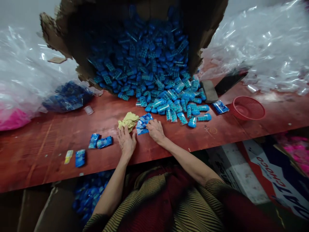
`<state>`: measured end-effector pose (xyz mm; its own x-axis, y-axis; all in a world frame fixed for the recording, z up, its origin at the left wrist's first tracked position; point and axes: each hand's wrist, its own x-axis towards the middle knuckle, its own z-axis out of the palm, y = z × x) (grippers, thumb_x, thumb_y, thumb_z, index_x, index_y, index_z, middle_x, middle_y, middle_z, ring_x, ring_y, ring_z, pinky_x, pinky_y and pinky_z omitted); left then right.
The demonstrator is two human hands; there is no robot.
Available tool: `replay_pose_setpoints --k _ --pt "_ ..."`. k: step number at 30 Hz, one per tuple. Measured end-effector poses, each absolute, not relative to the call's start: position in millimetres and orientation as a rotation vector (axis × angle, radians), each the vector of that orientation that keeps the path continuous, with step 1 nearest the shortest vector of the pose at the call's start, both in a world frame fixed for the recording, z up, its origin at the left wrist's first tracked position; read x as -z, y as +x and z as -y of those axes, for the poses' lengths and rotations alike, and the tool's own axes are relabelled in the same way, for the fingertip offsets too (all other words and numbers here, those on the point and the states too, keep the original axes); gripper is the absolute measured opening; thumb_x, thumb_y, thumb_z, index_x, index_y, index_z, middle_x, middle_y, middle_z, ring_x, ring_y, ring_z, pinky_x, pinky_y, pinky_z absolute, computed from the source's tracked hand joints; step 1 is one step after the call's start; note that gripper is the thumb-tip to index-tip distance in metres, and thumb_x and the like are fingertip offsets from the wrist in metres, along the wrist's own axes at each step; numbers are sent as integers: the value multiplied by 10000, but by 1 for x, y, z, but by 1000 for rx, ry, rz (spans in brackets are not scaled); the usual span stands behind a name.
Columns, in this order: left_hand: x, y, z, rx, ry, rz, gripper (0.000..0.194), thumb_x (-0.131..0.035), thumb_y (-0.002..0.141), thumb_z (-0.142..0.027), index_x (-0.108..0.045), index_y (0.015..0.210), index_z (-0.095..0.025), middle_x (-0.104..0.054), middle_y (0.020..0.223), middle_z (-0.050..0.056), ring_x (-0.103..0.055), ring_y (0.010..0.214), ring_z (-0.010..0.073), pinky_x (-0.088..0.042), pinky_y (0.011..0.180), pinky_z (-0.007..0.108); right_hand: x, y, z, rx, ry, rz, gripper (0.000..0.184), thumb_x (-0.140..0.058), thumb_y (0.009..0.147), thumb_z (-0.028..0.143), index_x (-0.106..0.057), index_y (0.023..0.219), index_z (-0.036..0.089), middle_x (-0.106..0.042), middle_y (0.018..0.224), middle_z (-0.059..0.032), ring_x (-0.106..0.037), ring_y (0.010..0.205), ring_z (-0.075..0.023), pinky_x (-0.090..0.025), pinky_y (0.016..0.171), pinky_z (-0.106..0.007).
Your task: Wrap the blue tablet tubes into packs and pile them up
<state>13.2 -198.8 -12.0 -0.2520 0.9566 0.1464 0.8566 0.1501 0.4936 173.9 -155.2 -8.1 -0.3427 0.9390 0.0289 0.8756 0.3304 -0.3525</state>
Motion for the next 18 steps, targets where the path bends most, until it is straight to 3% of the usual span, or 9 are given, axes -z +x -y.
replay_pose_setpoints --k 4,7,10,13,16,18 --pt "1 26 211 -1116 1499 -2014 449 -564 787 -327 -514 1195 -145 -499 1320 201 -412 1279 318 -315 1046 490 10 179 159 -426 -1613 2298 288 -409 943 281 -677 1033 225 -632 1072 -96 -473 992 -247 -341 808 -371" --pt "-7 43 215 -1282 958 -1681 449 -657 720 -381 -531 1098 -174 -627 1068 122 -619 969 230 -493 829 368 2 182 169 -420 -1574 2181 278 -447 931 317 -663 1093 252 -633 1095 -81 -483 1003 -238 -331 843 -370" --pt "-15 58 212 -1231 608 -1377 471 -719 649 -395 -545 1018 -160 -646 881 45 -632 725 145 -495 633 254 -10 180 183 -453 -1505 2084 286 -443 933 320 -671 1088 247 -641 1081 -78 -496 996 -230 -342 846 -363" --pt "-22 64 207 -1277 473 -1226 411 -765 592 -358 -584 901 -157 -651 806 0 -610 654 100 -477 621 214 -18 178 191 -612 -1394 1990 265 -469 919 303 -681 1059 229 -642 1066 -75 -506 1006 -218 -360 872 -359" --pt "-26 63 206 -1313 439 -1164 382 -792 561 -313 -605 858 -162 -664 793 -15 -604 648 87 -479 625 200 -17 179 188 -985 -1355 1655 358 -609 815 305 -619 1155 193 -608 1116 -81 -534 977 -193 -408 860 -330" --pt "-26 62 206 -1283 468 -1140 375 -799 556 -303 -611 847 -161 -667 769 -19 -599 624 85 -473 589 192 -12 181 183 -1330 -1330 1344 444 -666 730 317 -606 1140 158 -625 1025 -70 -563 849 -164 -448 768 -301"
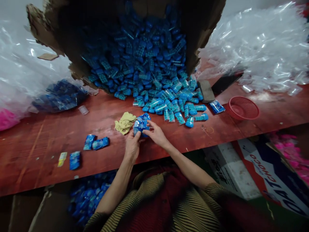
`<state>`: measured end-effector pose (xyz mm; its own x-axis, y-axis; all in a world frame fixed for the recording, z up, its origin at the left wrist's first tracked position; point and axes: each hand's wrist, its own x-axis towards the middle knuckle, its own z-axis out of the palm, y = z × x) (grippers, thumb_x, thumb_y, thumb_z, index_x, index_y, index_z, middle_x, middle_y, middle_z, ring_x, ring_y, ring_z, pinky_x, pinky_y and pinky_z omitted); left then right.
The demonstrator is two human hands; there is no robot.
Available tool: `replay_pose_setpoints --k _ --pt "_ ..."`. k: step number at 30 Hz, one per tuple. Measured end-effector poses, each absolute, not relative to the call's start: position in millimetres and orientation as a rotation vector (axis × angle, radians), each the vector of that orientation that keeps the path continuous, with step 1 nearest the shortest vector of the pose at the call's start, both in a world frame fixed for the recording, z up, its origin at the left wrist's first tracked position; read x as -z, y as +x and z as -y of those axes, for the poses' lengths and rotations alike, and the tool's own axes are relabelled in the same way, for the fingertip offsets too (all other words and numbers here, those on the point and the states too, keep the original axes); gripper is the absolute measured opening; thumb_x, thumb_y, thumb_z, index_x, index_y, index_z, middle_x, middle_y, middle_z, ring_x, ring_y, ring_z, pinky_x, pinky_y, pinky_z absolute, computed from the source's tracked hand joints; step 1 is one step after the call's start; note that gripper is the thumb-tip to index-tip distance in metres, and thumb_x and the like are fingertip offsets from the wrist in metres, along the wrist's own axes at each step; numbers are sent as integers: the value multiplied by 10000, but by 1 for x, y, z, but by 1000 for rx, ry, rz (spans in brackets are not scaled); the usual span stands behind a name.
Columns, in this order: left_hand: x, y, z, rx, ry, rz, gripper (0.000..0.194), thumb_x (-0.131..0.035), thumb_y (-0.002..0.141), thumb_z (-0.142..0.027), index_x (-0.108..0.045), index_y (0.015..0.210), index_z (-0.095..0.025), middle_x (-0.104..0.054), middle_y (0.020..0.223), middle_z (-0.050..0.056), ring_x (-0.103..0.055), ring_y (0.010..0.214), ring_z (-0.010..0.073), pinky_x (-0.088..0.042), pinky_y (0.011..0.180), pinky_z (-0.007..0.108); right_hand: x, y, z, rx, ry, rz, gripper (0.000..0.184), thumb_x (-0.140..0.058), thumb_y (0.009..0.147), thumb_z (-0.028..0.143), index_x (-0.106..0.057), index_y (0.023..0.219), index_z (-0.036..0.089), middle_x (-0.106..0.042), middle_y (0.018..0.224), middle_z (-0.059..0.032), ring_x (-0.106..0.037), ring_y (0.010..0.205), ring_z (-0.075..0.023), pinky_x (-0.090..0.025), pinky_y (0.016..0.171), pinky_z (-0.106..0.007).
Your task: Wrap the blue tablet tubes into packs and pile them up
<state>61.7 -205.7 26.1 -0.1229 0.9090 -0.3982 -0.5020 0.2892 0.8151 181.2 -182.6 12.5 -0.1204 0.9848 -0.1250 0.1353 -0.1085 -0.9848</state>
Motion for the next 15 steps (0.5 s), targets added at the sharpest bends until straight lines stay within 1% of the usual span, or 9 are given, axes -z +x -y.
replay_pose_setpoints --k 2,3,5,7,10,15 --pt "-25 61 205 -1265 495 -1140 372 -812 534 -303 -613 808 -150 -657 709 -24 -578 568 79 -457 538 184 -8 183 178 -1614 -1234 1094 349 -664 687 349 -646 962 135 -632 811 -22 -544 688 -126 -448 668 -268" --pt "-25 61 205 -1267 498 -1149 374 -819 519 -306 -613 786 -143 -647 676 -27 -563 538 75 -446 513 181 -7 183 177 -1693 -1176 1013 292 -658 674 365 -647 854 134 -613 717 2 -523 631 -111 -436 635 -254" --pt "-23 61 204 -1269 490 -1164 381 -827 498 -313 -619 760 -131 -633 636 -26 -537 496 66 -423 473 173 -5 182 176 -1726 -1113 924 252 -654 648 383 -611 709 142 -575 613 30 -486 567 -91 -408 589 -233" --pt "-22 62 203 -1244 483 -1164 387 -827 497 -308 -633 779 -126 -636 633 -19 -526 479 60 -416 457 172 -5 180 177 -1672 -1142 922 240 -645 635 382 -584 662 152 -554 578 42 -460 541 -83 -379 557 -222" --pt "-21 63 203 -1228 480 -1167 389 -822 501 -286 -647 808 -126 -646 652 -12 -529 480 59 -425 458 173 -5 179 179 -1578 -1222 1007 227 -609 649 382 -568 643 159 -519 560 53 -424 529 -79 -344 536 -217" --pt "-18 72 205 -1319 457 -1215 382 -809 492 -302 -639 785 -124 -633 625 -25 -534 472 65 -416 432 170 -2 179 181 -1445 -1298 1167 250 -548 698 404 -519 614 170 -475 562 50 -402 543 -86 -329 529 -217"
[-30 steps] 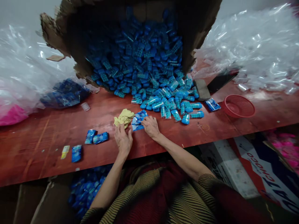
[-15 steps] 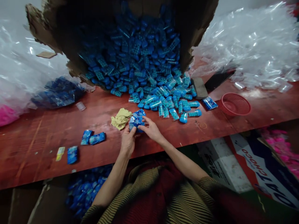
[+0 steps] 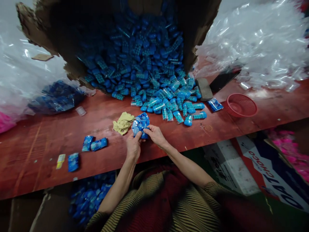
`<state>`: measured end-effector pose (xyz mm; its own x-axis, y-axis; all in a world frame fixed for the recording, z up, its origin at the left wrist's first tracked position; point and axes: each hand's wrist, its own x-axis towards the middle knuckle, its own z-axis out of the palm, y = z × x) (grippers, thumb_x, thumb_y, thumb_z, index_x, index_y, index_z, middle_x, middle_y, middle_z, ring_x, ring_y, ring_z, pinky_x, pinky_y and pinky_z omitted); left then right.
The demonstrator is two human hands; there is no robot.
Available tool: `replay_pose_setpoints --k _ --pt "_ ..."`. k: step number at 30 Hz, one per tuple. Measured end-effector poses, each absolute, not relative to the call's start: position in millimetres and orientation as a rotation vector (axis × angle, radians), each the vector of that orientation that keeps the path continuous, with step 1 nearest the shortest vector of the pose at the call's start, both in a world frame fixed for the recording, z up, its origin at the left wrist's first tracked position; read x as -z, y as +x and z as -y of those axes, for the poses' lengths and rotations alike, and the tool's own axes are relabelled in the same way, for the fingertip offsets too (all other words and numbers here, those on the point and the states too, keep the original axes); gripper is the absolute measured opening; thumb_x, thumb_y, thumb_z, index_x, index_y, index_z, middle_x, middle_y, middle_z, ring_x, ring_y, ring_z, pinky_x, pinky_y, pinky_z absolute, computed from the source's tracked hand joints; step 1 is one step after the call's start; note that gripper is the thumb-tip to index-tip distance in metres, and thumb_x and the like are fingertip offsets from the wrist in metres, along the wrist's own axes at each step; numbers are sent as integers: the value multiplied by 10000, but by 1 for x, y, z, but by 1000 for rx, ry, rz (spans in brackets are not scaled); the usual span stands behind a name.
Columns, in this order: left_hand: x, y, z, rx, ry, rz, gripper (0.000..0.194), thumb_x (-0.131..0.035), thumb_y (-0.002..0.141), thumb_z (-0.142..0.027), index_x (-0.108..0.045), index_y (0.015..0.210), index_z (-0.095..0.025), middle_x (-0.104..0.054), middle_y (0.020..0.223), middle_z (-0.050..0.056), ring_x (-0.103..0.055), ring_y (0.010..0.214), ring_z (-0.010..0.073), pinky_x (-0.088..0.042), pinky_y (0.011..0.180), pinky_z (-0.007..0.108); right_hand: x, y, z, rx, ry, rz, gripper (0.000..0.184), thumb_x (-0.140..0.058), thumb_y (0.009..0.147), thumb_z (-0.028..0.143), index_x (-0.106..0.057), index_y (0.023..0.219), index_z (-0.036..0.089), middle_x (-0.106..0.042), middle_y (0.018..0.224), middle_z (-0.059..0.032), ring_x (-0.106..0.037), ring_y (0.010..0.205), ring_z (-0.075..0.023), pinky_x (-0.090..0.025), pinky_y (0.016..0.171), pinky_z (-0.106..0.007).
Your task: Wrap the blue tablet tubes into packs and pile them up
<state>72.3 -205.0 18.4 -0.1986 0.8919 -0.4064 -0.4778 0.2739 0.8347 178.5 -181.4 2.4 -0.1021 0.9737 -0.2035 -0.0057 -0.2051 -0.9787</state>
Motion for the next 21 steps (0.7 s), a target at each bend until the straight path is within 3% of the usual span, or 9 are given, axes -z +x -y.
replay_pose_setpoints --k 5,10,14,16,18,21 --pt "-18 82 203 -1359 426 -1245 366 -803 493 -319 -618 750 -135 -620 588 -41 -529 449 66 -425 423 170 0 179 183 -1332 -1348 1202 308 -474 762 454 -476 613 184 -447 558 46 -400 542 -94 -331 529 -222" --pt "-26 73 202 -1090 494 -1124 406 -804 521 -361 -636 801 -119 -661 632 16 -586 493 111 -467 449 206 -7 190 183 -1267 -1350 1269 361 -482 789 475 -437 578 186 -415 548 50 -386 534 -89 -309 518 -216" --pt "-31 66 203 -1037 480 -1160 394 -825 500 -328 -621 767 -122 -642 588 6 -559 441 98 -419 398 181 -24 205 182 -1157 -1367 1579 462 -395 882 490 -462 552 173 -418 545 33 -421 555 -101 -319 540 -219" --pt "-31 66 204 -1037 411 -1173 351 -814 536 -326 -594 729 -132 -605 530 -9 -538 420 92 -398 384 171 -34 215 176 -960 -1489 1734 435 -363 921 448 -567 658 166 -533 654 -4 -509 662 -133 -373 624 -233" --pt "-32 68 206 -1015 307 -1181 297 -783 606 -317 -564 700 -141 -568 488 -15 -529 418 93 -388 381 167 -41 226 165 -642 -1708 1813 327 -393 927 401 -626 896 173 -611 897 -69 -559 865 -193 -411 745 -280" --pt "-34 70 208 -995 168 -1157 204 -689 742 -287 -537 707 -156 -550 481 -10 -524 424 97 -383 381 163 -43 238 145 -349 -2043 1874 349 -434 911 344 -526 1188 152 -558 1114 -173 -536 1032 -295 -438 801 -377"
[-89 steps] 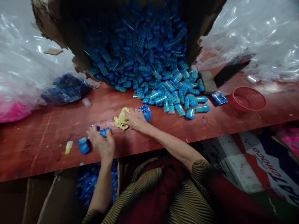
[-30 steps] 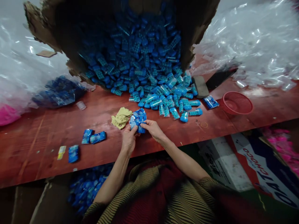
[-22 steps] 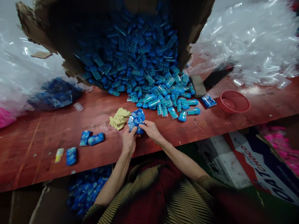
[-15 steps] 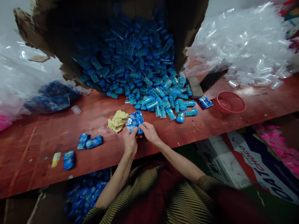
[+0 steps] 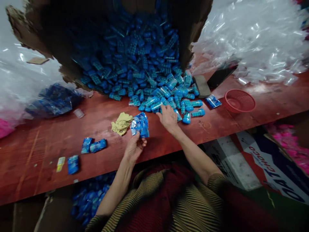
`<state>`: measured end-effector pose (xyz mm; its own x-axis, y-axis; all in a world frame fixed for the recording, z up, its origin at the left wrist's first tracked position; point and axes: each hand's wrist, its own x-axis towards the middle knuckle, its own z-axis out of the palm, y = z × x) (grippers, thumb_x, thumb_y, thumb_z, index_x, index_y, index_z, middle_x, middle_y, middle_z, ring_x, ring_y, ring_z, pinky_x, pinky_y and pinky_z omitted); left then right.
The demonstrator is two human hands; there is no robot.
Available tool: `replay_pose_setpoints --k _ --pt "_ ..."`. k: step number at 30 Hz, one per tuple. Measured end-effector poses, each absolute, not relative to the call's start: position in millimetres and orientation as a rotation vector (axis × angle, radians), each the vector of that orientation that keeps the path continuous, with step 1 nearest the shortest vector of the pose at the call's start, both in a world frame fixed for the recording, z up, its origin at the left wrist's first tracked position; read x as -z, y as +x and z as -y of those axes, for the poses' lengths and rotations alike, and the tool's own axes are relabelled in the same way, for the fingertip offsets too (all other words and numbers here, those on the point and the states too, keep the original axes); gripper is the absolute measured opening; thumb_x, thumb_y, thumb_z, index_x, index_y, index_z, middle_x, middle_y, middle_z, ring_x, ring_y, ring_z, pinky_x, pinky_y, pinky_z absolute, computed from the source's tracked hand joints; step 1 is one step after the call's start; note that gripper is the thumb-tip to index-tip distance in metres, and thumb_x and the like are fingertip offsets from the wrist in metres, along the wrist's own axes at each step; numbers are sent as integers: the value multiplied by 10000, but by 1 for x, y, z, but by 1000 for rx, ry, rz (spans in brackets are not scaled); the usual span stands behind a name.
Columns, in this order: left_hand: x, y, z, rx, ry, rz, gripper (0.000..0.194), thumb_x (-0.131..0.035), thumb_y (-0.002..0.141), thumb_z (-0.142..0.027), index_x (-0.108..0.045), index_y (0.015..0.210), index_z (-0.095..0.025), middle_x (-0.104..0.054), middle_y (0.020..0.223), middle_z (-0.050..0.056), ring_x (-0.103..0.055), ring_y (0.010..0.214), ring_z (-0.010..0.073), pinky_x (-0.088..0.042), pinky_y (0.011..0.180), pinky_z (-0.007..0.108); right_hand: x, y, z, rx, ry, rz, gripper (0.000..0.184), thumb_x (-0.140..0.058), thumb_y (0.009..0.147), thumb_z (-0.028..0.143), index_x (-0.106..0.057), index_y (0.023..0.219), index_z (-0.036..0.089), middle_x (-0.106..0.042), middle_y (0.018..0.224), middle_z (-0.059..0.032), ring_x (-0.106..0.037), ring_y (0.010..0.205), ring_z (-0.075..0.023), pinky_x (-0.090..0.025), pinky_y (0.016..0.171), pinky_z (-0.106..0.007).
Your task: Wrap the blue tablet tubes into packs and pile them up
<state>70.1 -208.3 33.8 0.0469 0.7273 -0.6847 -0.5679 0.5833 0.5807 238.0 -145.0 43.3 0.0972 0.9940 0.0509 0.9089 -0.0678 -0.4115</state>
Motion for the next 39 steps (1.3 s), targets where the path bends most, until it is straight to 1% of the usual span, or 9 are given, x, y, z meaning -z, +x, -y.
replay_pose_setpoints --k 7,11,13,16,19,23,30,33,39 --pt "-35 70 214 -938 23 -1113 210 -534 870 -266 -520 691 -158 -527 491 -3 -521 435 94 -390 383 154 -27 244 140 -517 -2106 2048 528 -398 890 239 -331 1411 184 -557 1178 -182 -607 967 -301 -475 775 -403" --pt "-35 70 215 -937 19 -1139 190 -518 877 -240 -535 709 -154 -555 516 8 -542 447 103 -411 391 163 -24 258 142 -835 -1844 2138 567 -527 785 194 -448 1347 206 -643 1070 -92 -598 989 -246 -459 846 -352" --pt "-35 72 216 -948 2 -1160 219 -485 895 -244 -533 702 -152 -552 506 7 -543 442 100 -412 392 162 -25 262 140 -976 -1757 2014 515 -576 729 186 -540 1243 197 -667 885 -43 -621 842 -206 -483 758 -315" --pt "-33 73 216 -965 -29 -1177 259 -474 903 -269 -527 679 -150 -533 491 -2 -536 434 89 -411 393 156 -27 260 144 -1253 -1636 1588 419 -611 697 262 -562 1106 185 -585 638 29 -556 538 -135 -443 480 -239" --pt "-29 73 216 -987 -1 -1198 228 -584 842 -309 -530 681 -156 -534 499 -14 -536 439 82 -418 399 156 -32 253 157 -1471 -1429 1162 363 -640 665 335 -509 975 196 -544 612 58 -484 437 -91 -345 334 -182" --pt "-23 74 219 -1028 88 -1213 266 -714 721 -364 -543 708 -161 -543 497 -26 -542 441 87 -415 395 168 -39 244 176 -1652 -1247 922 349 -661 648 354 -458 894 213 -558 640 62 -512 435 -84 -381 316 -176" --pt "-20 76 225 -1160 383 -1172 427 -810 530 -443 -578 731 -147 -583 508 -19 -562 476 104 -448 441 194 -37 236 184 -1575 -1177 952 468 -638 700 304 -506 1139 214 -506 585 81 -456 407 -71 -371 307 -178" --pt "-19 76 226 -1217 435 -1202 427 -814 515 -443 -586 720 -146 -584 515 -28 -564 482 98 -458 451 196 -37 236 187 -1589 -1180 920 433 -635 706 317 -535 1109 198 -491 553 79 -471 414 -84 -401 318 -196" --pt "-19 77 226 -1258 480 -1228 402 -804 515 -456 -584 661 -152 -599 515 -30 -570 469 98 -488 476 218 -40 239 194 -1629 -1158 877 388 -639 699 315 -513 1056 230 -535 737 48 -527 493 -79 -494 386 -223"
